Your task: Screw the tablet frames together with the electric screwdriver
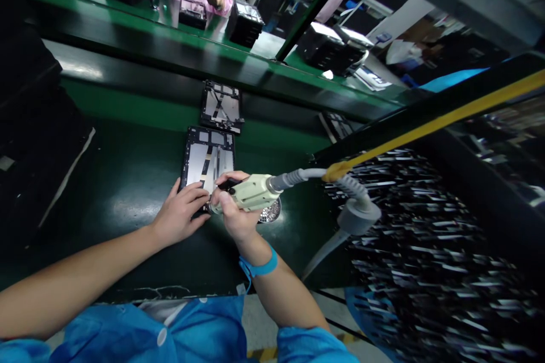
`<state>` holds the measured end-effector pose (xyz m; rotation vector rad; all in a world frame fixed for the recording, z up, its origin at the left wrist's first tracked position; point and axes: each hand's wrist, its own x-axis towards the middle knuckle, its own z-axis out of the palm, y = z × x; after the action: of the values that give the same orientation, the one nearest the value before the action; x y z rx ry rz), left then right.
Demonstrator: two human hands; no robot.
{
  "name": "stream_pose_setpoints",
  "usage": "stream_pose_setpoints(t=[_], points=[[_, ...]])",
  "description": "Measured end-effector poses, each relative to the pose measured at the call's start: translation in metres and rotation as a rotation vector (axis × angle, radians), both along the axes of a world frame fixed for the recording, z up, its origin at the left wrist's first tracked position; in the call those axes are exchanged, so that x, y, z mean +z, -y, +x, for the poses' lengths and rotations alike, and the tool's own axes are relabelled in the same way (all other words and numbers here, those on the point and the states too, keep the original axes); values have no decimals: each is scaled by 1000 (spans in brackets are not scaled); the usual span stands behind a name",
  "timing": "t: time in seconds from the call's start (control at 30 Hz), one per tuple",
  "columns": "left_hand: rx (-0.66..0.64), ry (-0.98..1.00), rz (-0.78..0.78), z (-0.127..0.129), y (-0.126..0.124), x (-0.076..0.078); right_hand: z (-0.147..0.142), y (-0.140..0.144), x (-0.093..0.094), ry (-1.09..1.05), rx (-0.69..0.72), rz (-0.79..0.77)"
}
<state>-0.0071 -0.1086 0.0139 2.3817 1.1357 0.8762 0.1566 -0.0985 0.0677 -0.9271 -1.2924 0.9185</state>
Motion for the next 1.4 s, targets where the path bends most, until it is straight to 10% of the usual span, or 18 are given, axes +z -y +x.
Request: stream_pose_setpoints(t=[1.07,1.4], points=[[63,-121,67,-3,-13,9,-3,0,-2,-8,17,-1],[202,-283,-128,-47,62,23,53,-2,22,-160,-116,60]])
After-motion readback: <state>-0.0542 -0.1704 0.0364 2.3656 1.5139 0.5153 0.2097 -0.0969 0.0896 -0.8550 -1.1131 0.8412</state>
